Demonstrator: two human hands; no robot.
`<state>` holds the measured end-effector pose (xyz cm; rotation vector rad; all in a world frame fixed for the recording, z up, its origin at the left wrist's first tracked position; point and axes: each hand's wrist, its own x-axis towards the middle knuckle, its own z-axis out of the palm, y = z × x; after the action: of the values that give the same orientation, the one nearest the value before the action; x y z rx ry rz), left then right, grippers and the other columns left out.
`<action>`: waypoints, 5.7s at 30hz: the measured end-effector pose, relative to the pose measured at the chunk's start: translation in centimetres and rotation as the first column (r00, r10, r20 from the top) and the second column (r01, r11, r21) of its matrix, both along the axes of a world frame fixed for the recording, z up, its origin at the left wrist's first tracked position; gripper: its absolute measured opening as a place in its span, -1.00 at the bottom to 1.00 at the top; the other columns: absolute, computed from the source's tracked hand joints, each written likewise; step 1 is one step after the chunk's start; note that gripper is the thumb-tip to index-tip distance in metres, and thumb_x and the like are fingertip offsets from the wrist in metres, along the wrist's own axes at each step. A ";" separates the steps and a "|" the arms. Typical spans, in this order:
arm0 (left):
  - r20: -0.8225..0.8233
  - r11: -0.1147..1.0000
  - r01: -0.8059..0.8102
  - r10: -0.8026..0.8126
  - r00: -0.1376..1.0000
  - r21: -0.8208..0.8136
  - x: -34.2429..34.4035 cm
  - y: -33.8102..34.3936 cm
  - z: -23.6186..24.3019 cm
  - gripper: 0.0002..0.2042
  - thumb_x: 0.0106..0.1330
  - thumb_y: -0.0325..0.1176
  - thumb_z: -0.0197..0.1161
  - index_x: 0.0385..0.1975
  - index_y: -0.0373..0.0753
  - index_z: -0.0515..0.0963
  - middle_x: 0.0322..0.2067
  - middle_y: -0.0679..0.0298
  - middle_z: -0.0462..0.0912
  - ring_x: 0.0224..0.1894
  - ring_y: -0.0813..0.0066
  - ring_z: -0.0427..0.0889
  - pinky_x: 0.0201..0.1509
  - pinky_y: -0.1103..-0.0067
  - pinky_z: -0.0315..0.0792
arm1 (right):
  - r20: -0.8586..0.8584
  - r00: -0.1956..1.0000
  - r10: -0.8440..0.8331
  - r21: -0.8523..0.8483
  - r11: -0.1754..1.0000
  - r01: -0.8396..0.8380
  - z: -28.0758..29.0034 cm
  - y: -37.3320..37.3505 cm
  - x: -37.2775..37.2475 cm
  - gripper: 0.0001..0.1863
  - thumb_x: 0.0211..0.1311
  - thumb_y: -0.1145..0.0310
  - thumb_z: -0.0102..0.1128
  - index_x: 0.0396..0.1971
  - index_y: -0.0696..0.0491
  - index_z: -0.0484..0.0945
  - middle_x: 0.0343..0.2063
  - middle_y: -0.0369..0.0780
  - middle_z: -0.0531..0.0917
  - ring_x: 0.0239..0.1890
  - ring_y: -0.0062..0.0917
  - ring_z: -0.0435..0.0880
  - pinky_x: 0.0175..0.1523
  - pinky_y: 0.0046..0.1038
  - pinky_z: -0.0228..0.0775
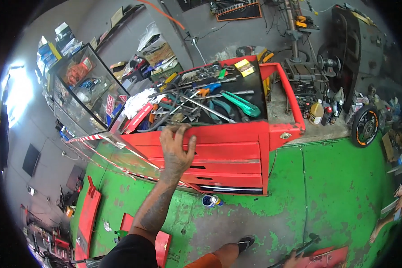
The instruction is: Disassembling and repairing motorcycle front fork components using a hammer and various tools.
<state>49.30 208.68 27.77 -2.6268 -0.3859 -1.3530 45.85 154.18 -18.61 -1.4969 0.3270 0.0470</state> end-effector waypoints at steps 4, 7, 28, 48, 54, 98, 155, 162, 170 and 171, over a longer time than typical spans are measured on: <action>-0.055 0.996 -0.002 -0.002 0.998 -0.084 -1.4 1.5 0.3 -0.65 0.21 -0.23 0.32 -0.03 -0.18 0.55 -0.10 0.08 0.46 0.08 0.04 0.40 0.10 0.16 0.28 | 0.019 0.993 0.119 -0.059 0.991 -0.118 3.5 -0.1 -0.5 -0.52 0.31 0.24 0.24 0.14 0.14 0.40 -0.22 -0.19 0.59 -0.27 -0.49 0.51 -0.20 -0.46 0.40; -0.023 0.987 0.051 -0.055 0.998 -0.154 -1.6 1.6 0.5 -0.62 0.21 -0.26 0.33 0.01 -0.21 0.54 -0.04 0.07 0.48 0.10 0.03 0.41 0.19 0.15 0.27 | -0.057 0.923 0.380 -0.152 0.910 -0.385 7.8 -1.4 2.8 -0.54 0.31 0.24 0.23 0.11 0.14 0.41 -0.24 -0.20 0.59 -0.29 -0.50 0.51 -0.22 -0.46 0.40; -0.017 0.916 0.040 -0.051 0.999 -0.399 -4.9 -0.9 1.3 -0.63 0.11 -0.31 0.21 -0.05 -0.20 0.55 0.13 0.05 0.42 0.31 0.02 0.29 0.22 0.14 0.34 | -0.416 0.054 0.908 -0.299 -0.080 -0.951 24.0 19.5 8.5 -0.69 0.29 0.27 0.17 -0.05 0.11 0.47 -0.40 -0.24 0.58 -0.43 -0.51 0.52 -0.33 -0.42 0.40; -0.699 -0.234 -0.679 0.440 0.564 -0.696 -59.4 0.5 -9.7 -0.68 0.35 -0.05 0.15 -0.12 -0.14 0.62 -0.47 0.09 0.69 -0.31 0.06 0.71 -0.24 0.17 0.54 | -0.574 -0.486 0.659 -0.361 -0.736 -0.572 27.4 62.1 -7.2 -0.80 0.27 0.30 0.11 -0.21 0.09 0.53 -0.56 -0.29 0.57 -0.57 -0.52 0.52 -0.45 -0.38 0.40; -0.719 -0.463 -0.574 0.241 0.652 -0.676 -63.8 12.1 -10.6 -0.54 0.39 -0.15 0.15 0.26 -0.07 0.37 -0.10 -0.01 0.65 -0.05 -0.01 0.64 -0.07 0.12 0.52 | -0.761 -0.577 0.296 -0.230 -0.955 -0.186 29.0 80.7 -16.1 -0.82 0.26 0.31 0.09 -0.25 0.08 0.55 -0.61 -0.30 0.57 -0.61 -0.53 0.52 -0.48 -0.37 0.40; -0.750 -0.690 0.294 0.617 -0.240 -0.662 -157.4 83.0 -72.1 -0.57 0.14 -0.19 0.35 0.06 -0.01 0.61 0.37 0.02 0.19 0.29 -0.09 0.31 0.22 0.19 0.42 | -0.989 -0.108 0.103 -0.147 -0.785 0.602 17.8 171.2 -101.0 -0.67 0.08 0.37 0.18 -0.15 0.22 0.53 -0.38 0.02 0.66 -0.28 -0.21 0.68 -0.17 -0.24 0.47; -0.011 -0.104 0.214 -0.877 -0.480 -0.971 -21.7 16.2 -2.0 -0.73 0.46 -0.32 0.11 -0.04 -0.40 0.56 -0.21 0.21 0.68 -0.18 0.50 0.60 -0.04 0.55 0.46 | -0.889 0.443 -0.121 0.377 0.359 0.854 24.6 101.6 -85.9 -0.76 0.21 0.31 0.25 -0.11 -0.06 0.60 -0.60 -0.45 0.42 -0.53 -0.65 0.44 -0.32 -0.38 0.50; 0.560 -0.374 -0.423 -0.639 -0.527 -0.825 -11.9 2.0 10.1 -0.44 0.48 0.02 -0.02 0.26 -0.32 0.34 0.12 0.07 0.52 0.15 0.20 0.51 0.30 0.29 0.36 | -0.886 0.464 -0.016 0.442 0.278 0.853 19.7 81.9 -78.9 -0.92 0.20 0.31 0.19 -0.46 -0.05 0.52 -0.71 -0.34 0.37 -0.71 -0.56 0.34 -0.53 -0.35 0.34; 0.709 -0.503 -0.798 -0.691 0.140 -0.333 -10.5 -13.4 0.9 -0.48 0.42 0.02 -0.06 0.27 -0.14 0.37 0.21 0.20 0.50 0.21 0.11 0.47 0.30 0.17 0.34 | -0.917 0.362 -0.167 0.064 0.835 0.546 24.8 45.6 -72.4 -0.72 -0.05 0.22 0.34 -0.35 0.07 0.71 -0.57 -0.30 0.59 -0.49 -0.56 0.57 -0.44 -0.37 0.42; 0.763 -0.455 -0.778 -0.644 -0.048 -0.433 -10.2 -16.5 0.2 -0.49 0.41 0.01 -0.06 0.24 -0.15 0.39 0.18 0.20 0.52 0.17 0.13 0.51 0.28 0.18 0.35 | -0.908 0.325 -0.264 -0.002 0.779 0.627 26.3 41.8 -71.1 -0.72 -0.05 0.24 0.31 -0.33 0.07 0.69 -0.55 -0.30 0.58 -0.49 -0.57 0.55 -0.44 -0.39 0.40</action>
<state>39.10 192.22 27.95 0.6440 -0.3995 -1.1549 -25.23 195.94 7.67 -0.8195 1.5393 0.4265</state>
